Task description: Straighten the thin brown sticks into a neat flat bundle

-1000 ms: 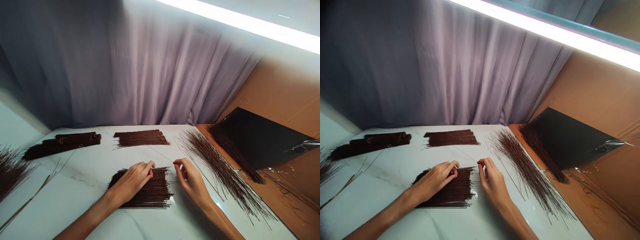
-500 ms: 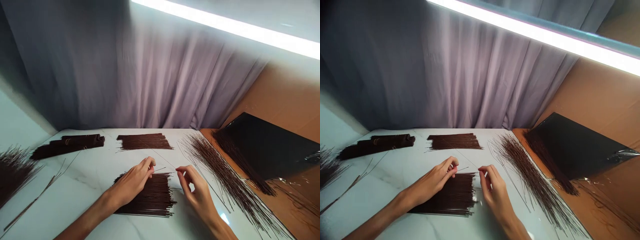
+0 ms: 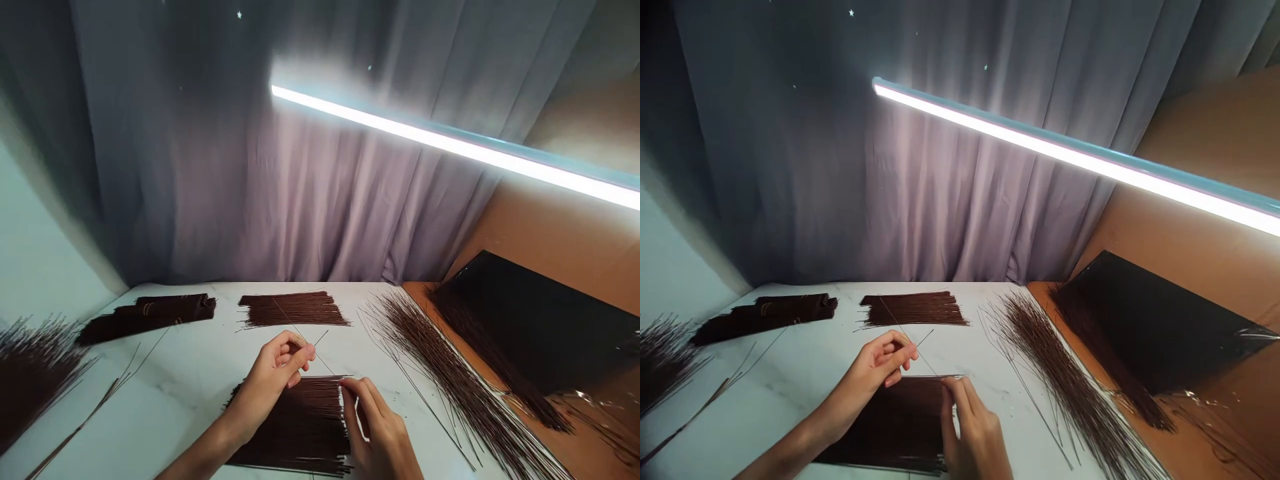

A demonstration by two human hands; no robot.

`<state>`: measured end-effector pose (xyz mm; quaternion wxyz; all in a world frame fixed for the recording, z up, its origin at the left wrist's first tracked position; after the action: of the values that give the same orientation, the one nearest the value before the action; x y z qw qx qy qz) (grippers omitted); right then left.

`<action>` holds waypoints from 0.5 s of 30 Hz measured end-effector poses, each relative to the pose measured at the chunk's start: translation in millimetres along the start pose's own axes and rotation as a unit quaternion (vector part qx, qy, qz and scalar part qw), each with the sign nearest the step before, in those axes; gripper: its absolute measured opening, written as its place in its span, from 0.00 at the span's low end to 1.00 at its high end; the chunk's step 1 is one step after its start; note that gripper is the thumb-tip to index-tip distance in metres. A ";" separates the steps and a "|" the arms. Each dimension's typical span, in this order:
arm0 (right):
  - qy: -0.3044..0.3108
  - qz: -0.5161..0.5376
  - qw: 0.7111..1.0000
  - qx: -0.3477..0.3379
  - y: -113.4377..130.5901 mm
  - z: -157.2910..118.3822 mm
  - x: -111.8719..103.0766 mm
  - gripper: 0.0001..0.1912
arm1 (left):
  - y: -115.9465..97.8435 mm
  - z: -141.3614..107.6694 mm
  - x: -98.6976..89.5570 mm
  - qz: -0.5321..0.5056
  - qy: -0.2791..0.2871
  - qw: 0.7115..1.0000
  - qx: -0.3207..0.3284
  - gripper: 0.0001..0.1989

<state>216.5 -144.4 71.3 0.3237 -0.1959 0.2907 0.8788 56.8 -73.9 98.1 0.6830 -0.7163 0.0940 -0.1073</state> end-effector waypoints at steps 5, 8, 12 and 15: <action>0.013 -0.049 0.998 -0.048 6.5 0.5 5.5 0.10 | 10.3 6.5 -4.5 -0.023 -0.024 0.999 -0.004 0.18; 0.017 -0.058 0.995 -0.075 9.6 1.7 3.7 0.12 | 14.9 8.8 -5.9 -0.034 -0.022 0.999 -0.008 0.17; -0.042 -0.127 0.984 -0.117 24.6 3.4 -12.6 0.13 | 14.0 12.0 -10.0 -0.050 -0.029 0.998 0.012 0.17; -0.082 -0.159 0.964 -0.196 51.2 -6.1 -8.9 0.05 | 18.6 17.1 -17.2 -0.080 -0.052 0.995 0.015 0.17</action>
<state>188.8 -184.2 91.1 0.4374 -0.2262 0.0503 0.8689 45.4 -53.6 78.3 0.6871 -0.7157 -0.0009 -0.1251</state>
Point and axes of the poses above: each hand's wrist, its own z-axis towards the middle knuckle, its own x-axis out of the palm, y = z × x, the point moved 8 cm from there along z, towards the middle knuckle, and after that the axes turned 4 degrees about -x, right-handed, at the moved point
